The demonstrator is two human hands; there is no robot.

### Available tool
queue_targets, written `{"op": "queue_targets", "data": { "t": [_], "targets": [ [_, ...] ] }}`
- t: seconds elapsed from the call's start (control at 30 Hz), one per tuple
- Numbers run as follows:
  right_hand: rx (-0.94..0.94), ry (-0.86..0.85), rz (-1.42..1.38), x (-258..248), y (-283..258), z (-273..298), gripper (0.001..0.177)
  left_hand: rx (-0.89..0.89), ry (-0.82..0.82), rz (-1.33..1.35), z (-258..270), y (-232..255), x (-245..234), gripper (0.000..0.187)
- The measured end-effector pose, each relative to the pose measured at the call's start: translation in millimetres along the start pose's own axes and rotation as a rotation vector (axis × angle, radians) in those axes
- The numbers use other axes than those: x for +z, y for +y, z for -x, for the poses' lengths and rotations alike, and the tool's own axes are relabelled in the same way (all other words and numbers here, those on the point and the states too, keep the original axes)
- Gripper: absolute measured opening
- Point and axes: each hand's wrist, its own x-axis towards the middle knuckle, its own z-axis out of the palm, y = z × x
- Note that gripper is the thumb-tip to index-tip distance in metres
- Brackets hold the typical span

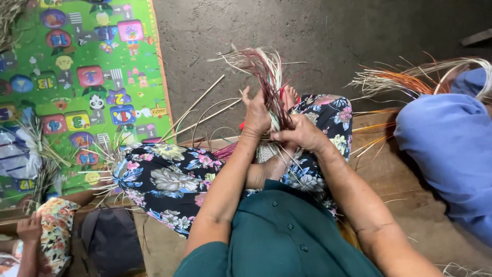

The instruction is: Weaving long strands of natural fiber together to create a mat or basket.

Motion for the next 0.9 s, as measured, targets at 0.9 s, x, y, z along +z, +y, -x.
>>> {"op": "queue_targets", "data": {
  "t": [0.9],
  "targets": [
    [-0.231,-0.368,-0.47,-27,-46,61,0.035,-0.193,0.006,0.622,-76,43,-65,0.062]
  ]
}}
